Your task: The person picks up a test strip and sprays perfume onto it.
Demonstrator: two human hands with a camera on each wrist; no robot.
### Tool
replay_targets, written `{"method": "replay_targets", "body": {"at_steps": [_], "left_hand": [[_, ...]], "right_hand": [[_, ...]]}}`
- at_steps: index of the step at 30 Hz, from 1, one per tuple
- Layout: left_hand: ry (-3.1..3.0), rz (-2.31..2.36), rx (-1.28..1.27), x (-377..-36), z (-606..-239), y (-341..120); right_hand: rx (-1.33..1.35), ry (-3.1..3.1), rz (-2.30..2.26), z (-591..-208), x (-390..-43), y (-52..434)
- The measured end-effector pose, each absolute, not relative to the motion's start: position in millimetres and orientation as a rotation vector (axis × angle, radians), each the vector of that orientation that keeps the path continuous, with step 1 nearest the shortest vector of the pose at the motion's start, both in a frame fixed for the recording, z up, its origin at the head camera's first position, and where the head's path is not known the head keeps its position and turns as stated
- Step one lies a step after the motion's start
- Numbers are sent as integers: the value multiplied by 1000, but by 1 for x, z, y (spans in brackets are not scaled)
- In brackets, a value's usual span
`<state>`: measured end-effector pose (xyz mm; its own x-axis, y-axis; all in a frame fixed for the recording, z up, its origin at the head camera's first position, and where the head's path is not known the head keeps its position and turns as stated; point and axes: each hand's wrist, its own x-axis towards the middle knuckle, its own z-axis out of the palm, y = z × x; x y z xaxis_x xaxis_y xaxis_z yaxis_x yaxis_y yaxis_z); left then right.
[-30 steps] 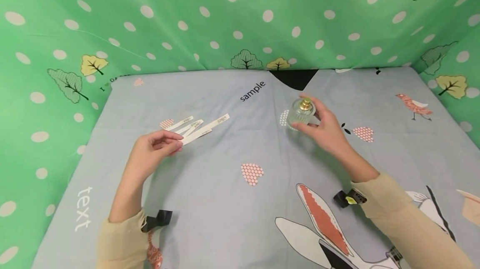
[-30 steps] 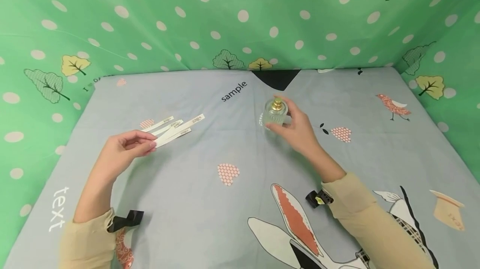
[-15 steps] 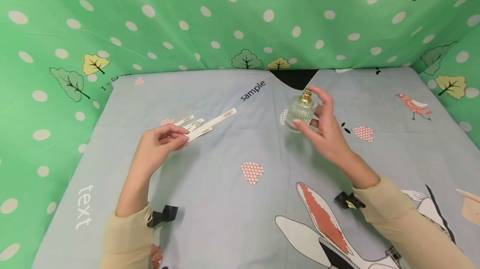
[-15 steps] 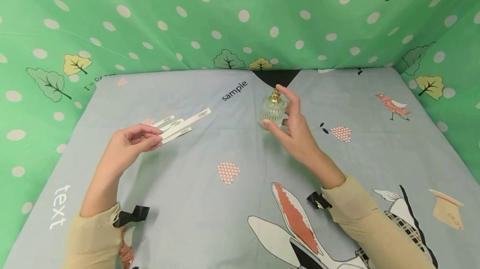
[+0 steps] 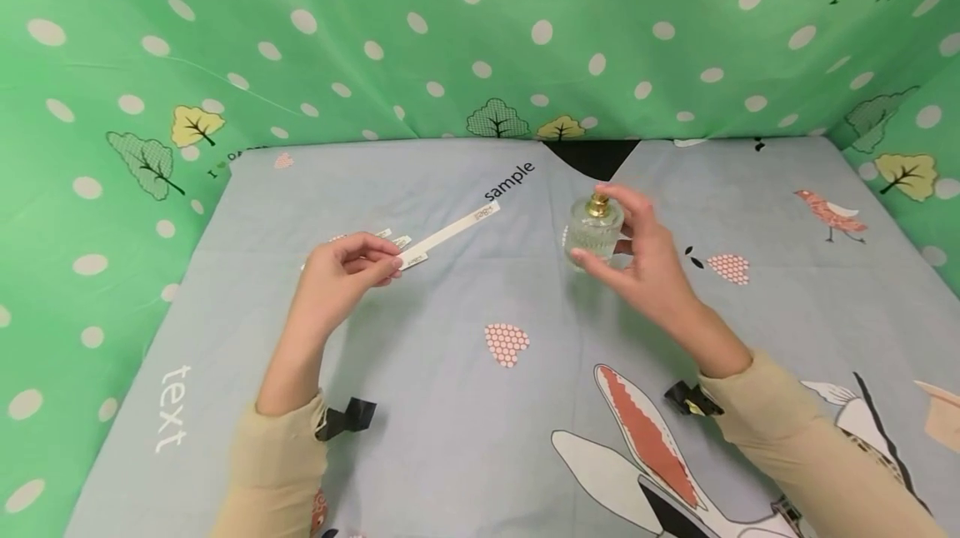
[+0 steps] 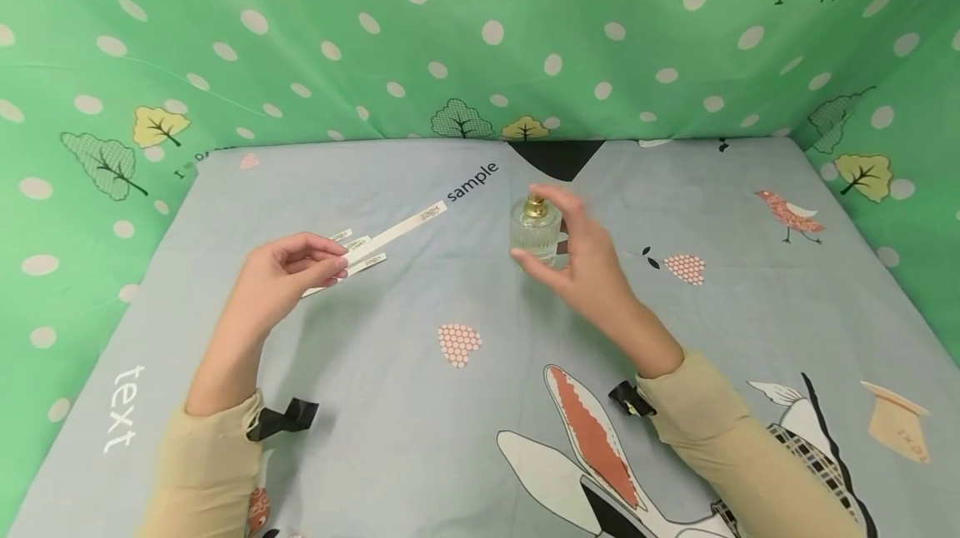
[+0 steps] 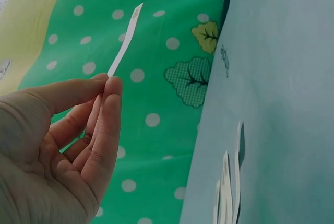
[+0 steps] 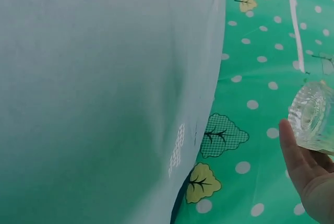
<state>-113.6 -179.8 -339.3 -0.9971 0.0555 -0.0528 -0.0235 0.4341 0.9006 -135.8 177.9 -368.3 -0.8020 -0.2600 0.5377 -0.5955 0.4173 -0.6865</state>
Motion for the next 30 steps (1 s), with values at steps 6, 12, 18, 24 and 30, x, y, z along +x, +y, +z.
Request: {"method": "replay_targets", "body": {"at_steps": [6,12,18,24,30], "left_hand": [[2576,1681,33,-118,-333,-165],[2578,1697,38,-121,-329,-154],[2569,1716,60,-123,-327,-145],[2572,1705,67,-124,-328,-140],[2577,1692,80,-123,-330,-135]], "right_hand": [[786,-2320,1054,-370,-138,169],[817,-2321,897,-367,-142,160],[822,-2354,726,-364,-147,153],[779,-2372,635,-366,-150,150],[718,-2419,579,-365,-150,151]]}}
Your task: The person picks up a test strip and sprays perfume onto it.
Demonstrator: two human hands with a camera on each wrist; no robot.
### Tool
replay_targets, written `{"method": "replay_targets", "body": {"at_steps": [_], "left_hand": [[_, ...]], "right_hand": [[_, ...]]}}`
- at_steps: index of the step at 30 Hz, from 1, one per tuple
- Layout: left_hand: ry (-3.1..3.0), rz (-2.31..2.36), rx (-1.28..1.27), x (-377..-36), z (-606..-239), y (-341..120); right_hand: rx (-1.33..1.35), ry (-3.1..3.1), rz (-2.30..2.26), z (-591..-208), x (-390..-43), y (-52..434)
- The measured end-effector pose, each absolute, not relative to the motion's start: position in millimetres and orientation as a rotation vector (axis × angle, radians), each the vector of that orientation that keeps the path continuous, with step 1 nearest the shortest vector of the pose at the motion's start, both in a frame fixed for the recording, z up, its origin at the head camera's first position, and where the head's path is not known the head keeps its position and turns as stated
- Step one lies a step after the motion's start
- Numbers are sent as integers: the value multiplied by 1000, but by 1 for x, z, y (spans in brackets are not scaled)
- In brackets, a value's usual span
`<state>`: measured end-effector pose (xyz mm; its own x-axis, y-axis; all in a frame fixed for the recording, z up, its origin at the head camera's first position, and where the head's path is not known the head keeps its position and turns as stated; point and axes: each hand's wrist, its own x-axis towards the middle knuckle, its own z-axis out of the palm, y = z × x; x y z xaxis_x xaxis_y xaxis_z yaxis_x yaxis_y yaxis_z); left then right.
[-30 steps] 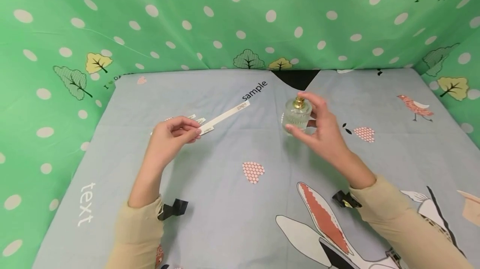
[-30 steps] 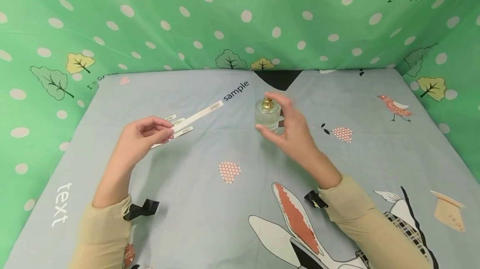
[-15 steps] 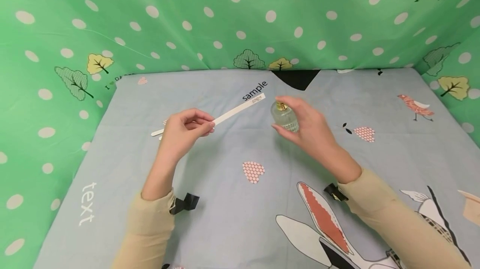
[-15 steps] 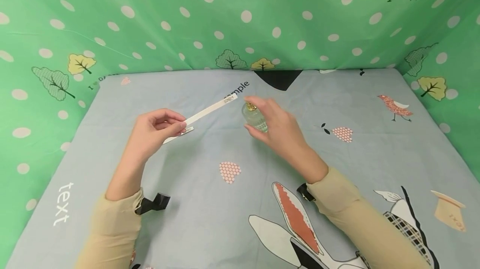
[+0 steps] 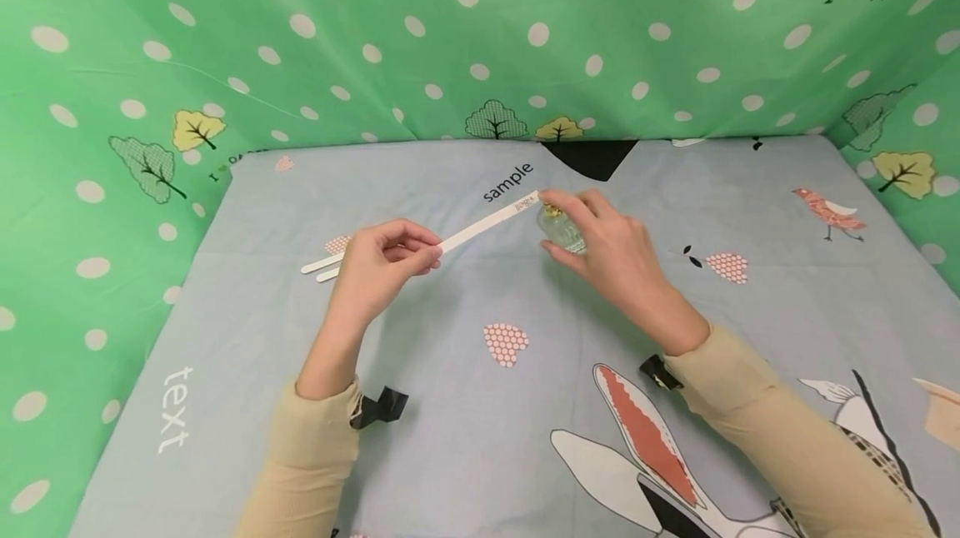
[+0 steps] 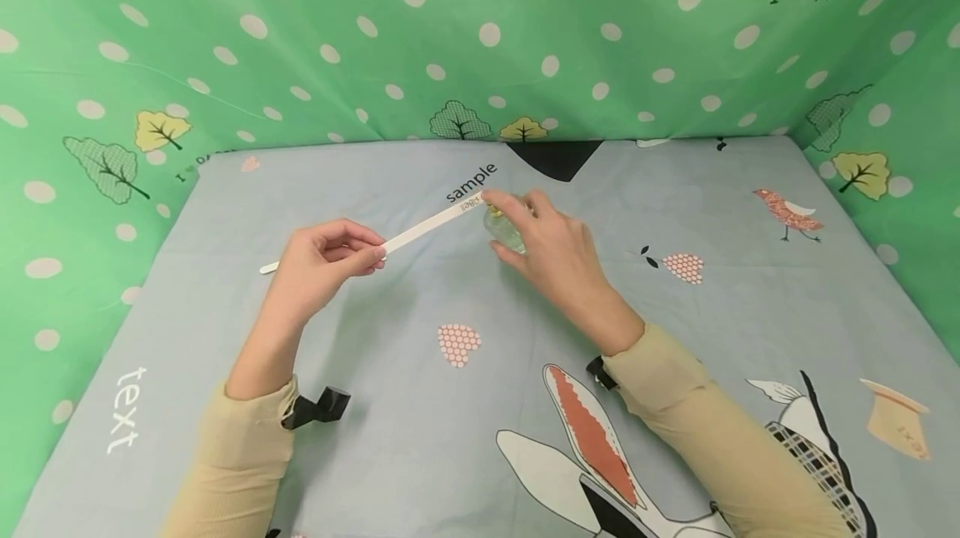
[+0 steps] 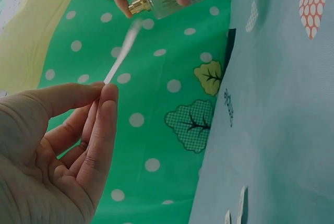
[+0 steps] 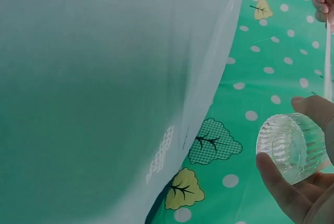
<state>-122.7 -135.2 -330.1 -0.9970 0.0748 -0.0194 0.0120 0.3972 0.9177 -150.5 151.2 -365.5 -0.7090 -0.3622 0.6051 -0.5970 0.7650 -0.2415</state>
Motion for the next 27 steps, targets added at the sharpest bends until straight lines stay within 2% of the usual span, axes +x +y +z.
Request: {"method": "replay_targets", "body": {"at_steps": [27], "left_hand": [[2606,1657,9,-127,-327,-155]], "right_hand": [[653,-2448,668,-374,-137,167]]}}
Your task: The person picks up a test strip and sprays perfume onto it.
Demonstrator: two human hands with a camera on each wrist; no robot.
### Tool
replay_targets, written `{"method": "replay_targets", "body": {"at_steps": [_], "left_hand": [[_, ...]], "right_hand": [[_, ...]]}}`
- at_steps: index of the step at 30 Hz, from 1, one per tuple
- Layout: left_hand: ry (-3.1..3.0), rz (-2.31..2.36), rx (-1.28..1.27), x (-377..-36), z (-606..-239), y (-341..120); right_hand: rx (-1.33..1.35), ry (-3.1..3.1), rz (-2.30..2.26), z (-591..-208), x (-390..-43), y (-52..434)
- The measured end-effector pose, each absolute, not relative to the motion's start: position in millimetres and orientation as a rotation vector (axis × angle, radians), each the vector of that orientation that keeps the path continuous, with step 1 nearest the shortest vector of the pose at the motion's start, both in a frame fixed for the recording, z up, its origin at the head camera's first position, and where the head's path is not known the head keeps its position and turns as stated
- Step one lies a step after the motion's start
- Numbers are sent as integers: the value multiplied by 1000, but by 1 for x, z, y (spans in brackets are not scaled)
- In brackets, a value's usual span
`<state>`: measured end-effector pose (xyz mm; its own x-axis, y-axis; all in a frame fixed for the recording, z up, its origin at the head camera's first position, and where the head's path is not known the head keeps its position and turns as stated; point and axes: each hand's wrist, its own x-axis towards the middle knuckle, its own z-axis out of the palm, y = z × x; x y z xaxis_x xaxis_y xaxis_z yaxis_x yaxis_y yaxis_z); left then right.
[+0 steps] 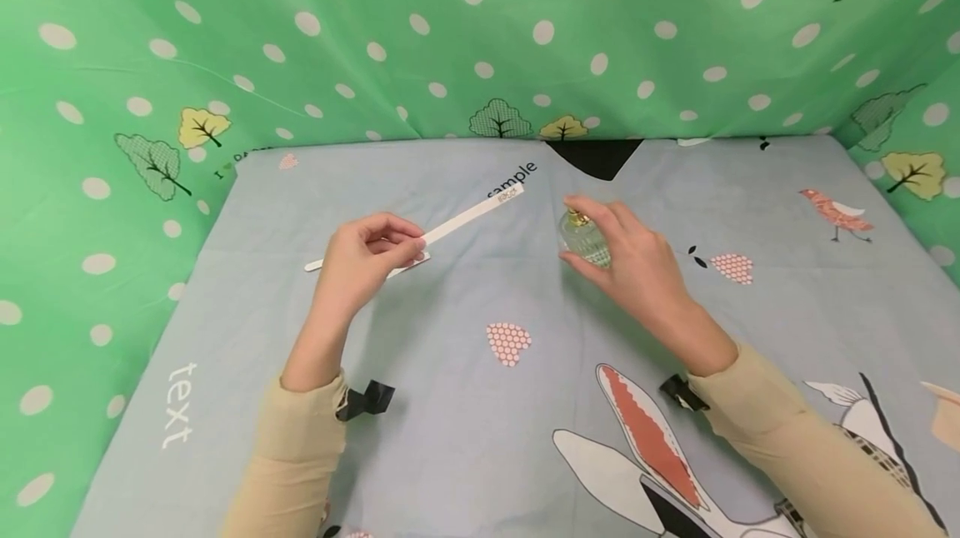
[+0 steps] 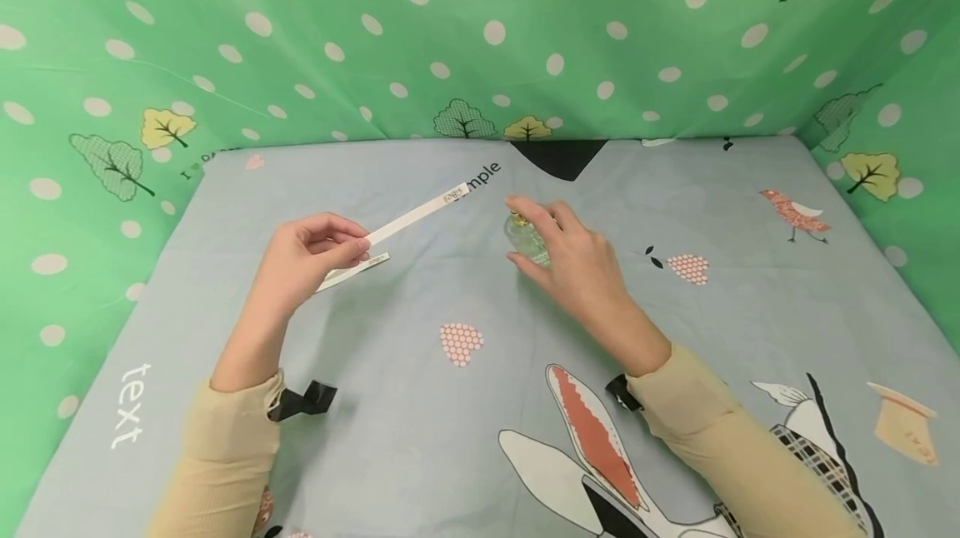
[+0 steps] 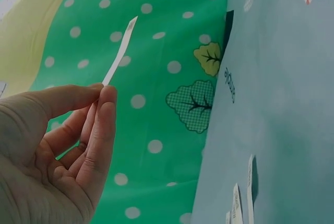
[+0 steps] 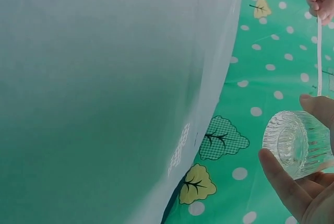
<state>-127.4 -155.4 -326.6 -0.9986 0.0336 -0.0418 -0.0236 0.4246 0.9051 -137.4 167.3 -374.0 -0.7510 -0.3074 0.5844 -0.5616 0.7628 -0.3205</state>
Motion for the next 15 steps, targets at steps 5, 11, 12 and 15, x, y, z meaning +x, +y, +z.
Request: {"method": "replay_targets", "body": {"at_steps": [5,11,12,15], "left_hand": [[2629,1634,-4,-128,-324,-160],[2648,1629,13,-128,-318,-163],[2653,1629,19,-129,-317,-164],[2670,1630,31,-130,-316,-165]], "right_hand": [[653,-2445,677,-375,-136,169],[661,-2434,678,-375,-134,171],[661,-2432,676,-375,-134,171],[664,-2430,670,-375,-134,172]]}}
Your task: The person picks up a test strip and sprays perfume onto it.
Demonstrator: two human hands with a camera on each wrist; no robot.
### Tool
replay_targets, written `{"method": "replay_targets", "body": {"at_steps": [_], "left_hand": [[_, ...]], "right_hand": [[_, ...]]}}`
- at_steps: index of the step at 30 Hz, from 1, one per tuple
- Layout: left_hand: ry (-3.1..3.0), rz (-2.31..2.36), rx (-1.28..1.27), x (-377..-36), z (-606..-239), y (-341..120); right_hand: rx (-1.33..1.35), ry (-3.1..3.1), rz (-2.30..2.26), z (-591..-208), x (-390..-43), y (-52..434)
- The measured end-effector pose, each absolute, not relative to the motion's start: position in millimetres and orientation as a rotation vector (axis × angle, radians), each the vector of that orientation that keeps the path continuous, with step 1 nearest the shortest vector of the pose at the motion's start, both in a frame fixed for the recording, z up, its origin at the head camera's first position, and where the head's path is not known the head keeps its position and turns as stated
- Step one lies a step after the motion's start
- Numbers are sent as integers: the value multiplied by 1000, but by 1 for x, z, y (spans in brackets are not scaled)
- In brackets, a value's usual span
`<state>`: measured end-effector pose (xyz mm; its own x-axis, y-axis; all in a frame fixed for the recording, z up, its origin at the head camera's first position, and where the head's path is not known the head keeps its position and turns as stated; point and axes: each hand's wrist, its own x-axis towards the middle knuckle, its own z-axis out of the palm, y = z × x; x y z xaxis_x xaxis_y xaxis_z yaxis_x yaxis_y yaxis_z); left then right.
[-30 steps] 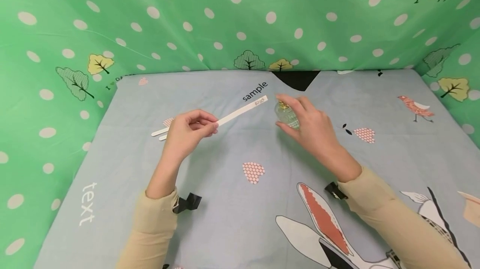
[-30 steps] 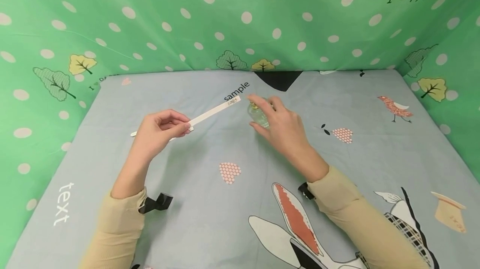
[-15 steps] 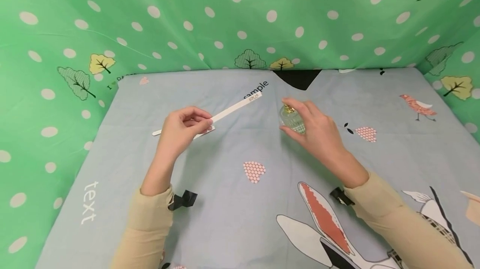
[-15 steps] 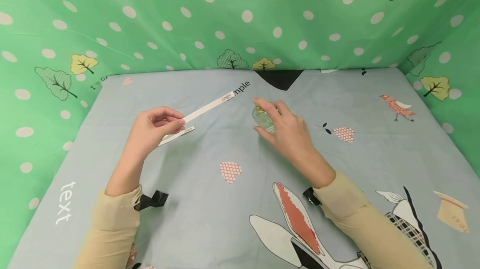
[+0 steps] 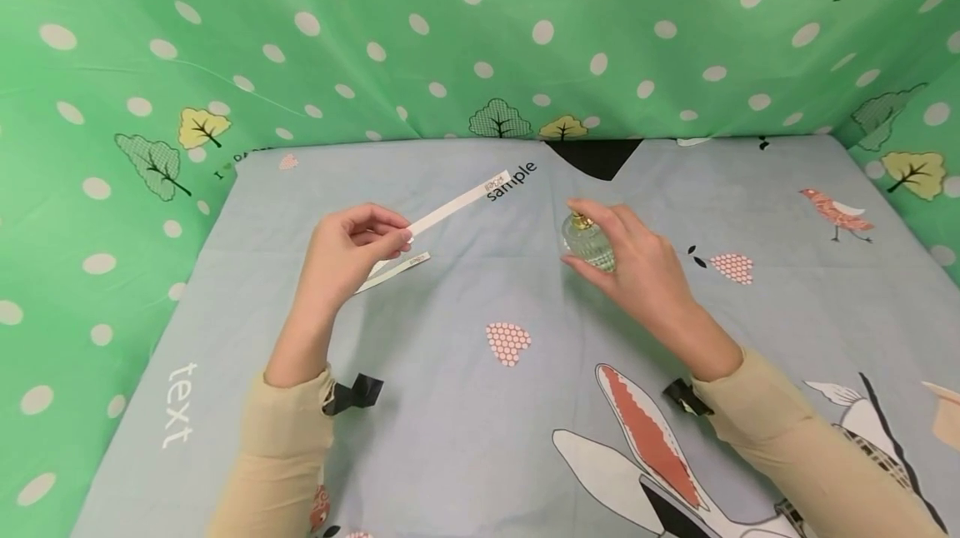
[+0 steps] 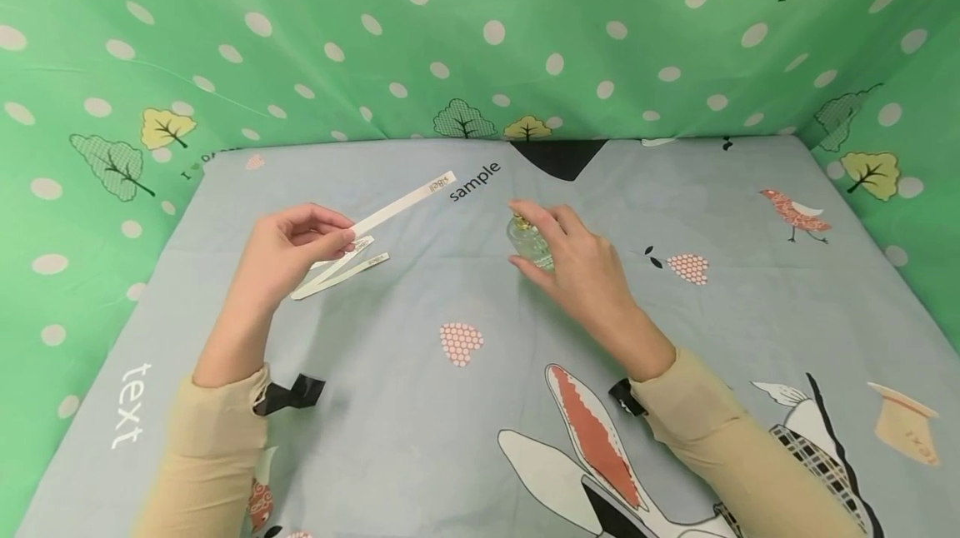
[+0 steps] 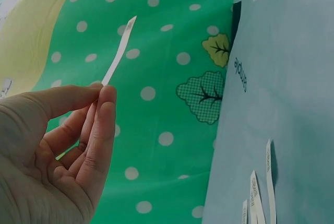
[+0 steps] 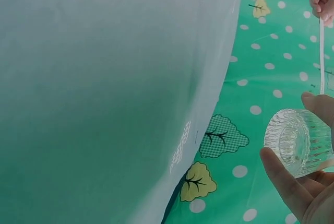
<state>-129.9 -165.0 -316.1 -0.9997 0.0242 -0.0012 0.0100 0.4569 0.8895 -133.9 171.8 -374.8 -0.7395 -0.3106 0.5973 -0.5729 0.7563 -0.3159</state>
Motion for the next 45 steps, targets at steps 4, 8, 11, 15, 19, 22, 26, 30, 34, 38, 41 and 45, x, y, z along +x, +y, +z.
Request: {"method": "replay_targets", "body": {"at_steps": [4,8,11,15,19,22,26,30,34,38,41,45], "left_hand": [[2679,1640,35,-131,-315,-166],[2672,1648,31,-131,-313,-167],[2672,1650,26,-131,-312,-169],[2683,1653,28,-132,-313,-171],[2683,1672,35,-132,-313,-174],[2673,1690,34,-132,-314,-176],[2672,1702,32,-133,-314,-178],[2691,1696,25,-133,-314,-181],[2715,1672,11,-133,-315,-185],[2736,1650,-3,-133,-316,-190],[2744,1640,-20,-133,-318,-193],[2756,1619,-53,-133,-320,-198]], "right_hand": [[666,-2423,660,-375,-133,173],[672,-2408,655,-375,-132,175],[679,-2395,651,-376,-132,175],[683,-2391,643,-376,-132,176],[673,-2402,647,-375,-131,176],[666,-2409,655,-375,-131,176],[663,-2414,658,-375,-130,177],[664,-2412,658,-375,-130,177],[672,-2407,655,-376,-131,178],[675,-2409,655,-376,-131,178],[673,-2416,657,-376,-131,178],[670,-2421,657,-376,-130,178]]}}
